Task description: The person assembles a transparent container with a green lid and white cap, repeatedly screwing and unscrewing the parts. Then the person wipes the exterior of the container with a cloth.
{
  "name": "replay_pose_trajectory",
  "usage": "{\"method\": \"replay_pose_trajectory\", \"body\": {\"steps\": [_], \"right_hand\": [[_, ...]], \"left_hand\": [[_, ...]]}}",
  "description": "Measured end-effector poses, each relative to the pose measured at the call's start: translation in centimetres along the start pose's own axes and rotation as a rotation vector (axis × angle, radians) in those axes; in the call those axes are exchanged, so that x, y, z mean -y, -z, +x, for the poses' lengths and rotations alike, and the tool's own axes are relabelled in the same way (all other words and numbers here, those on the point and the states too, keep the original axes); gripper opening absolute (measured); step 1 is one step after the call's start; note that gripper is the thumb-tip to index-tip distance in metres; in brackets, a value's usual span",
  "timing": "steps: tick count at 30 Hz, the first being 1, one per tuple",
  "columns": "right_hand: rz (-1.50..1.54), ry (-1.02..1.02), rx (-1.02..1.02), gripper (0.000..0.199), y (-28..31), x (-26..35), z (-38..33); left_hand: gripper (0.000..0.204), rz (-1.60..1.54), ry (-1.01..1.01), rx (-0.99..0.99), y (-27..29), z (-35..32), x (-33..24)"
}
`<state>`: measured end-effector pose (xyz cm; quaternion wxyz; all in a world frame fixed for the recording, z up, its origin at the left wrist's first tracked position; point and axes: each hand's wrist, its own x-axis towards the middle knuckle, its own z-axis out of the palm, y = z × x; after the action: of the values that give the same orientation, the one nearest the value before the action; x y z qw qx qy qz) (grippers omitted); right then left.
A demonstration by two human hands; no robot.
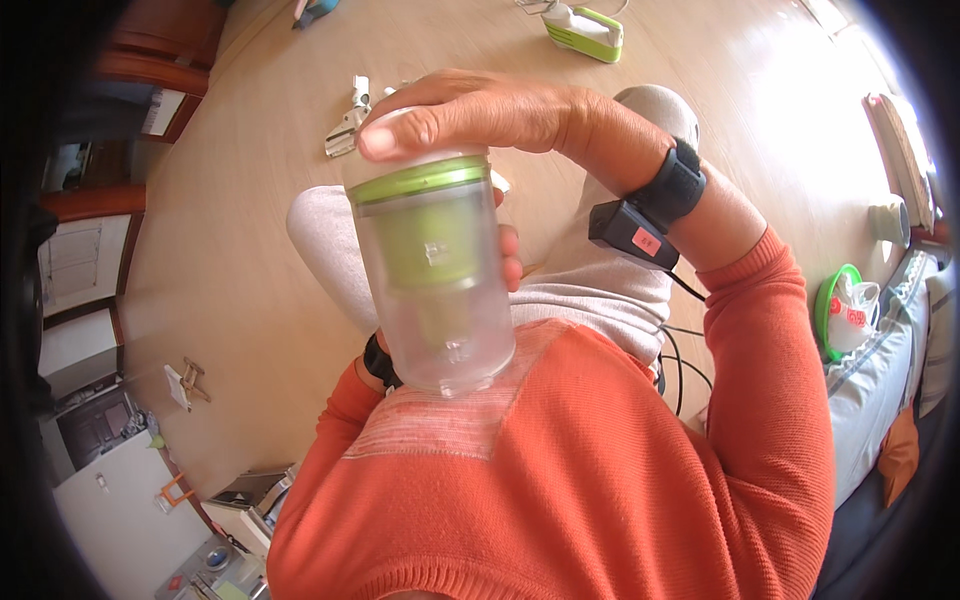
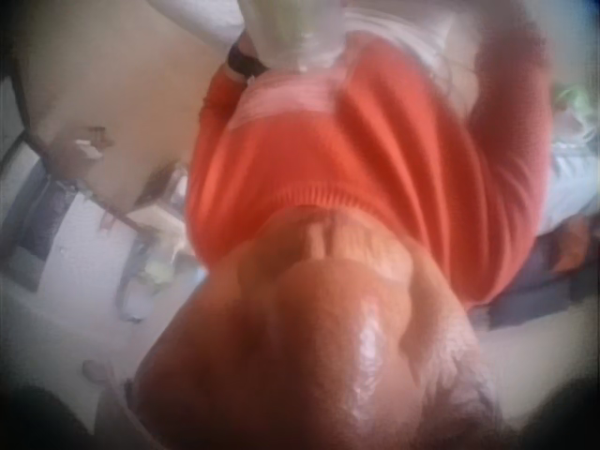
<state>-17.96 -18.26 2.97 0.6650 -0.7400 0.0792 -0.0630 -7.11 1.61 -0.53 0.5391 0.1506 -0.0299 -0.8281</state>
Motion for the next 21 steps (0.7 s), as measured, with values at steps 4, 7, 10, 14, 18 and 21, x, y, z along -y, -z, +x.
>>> {"method": "replay_pose_trajectory", "body": {"steps": [4,7,10,14,18,21], "right_hand": [[0.018,0.011,-0.082,0.08,-1.0,1.1,-1.2],[0.024,0.111,-0.239,0.07,-1.8,1.7,-1.9],[-0.037,0.097,-0.148,0.066,-1.9,1.8,-2.3],[-0.066,0.011,-0.254,0.07,-1.6,1.1,-2.0],[0.02,0.012,-0.167,0.07,-1.6,0.6,-1.8],[-0.017,0.059,-0.167,0.072,-1.7,0.9,-2.2]], "left_hand": [[0.048,0.158,-0.087,0.044,0.3,0.3,1.1],[0.083,0.245,-0.133,-0.075,0.4,0.3,1.5],[0.065,0.266,-0.124,-0.039,0.3,0.4,1.6],[0.051,0.225,-0.11,-0.055,0.1,0.3,1.5],[0.062,0.082,-0.028,-0.096,0.8,0.4,1.2],[0.08,-0.006,0.014,-0.064,1.6,0.4,0.9]]}}
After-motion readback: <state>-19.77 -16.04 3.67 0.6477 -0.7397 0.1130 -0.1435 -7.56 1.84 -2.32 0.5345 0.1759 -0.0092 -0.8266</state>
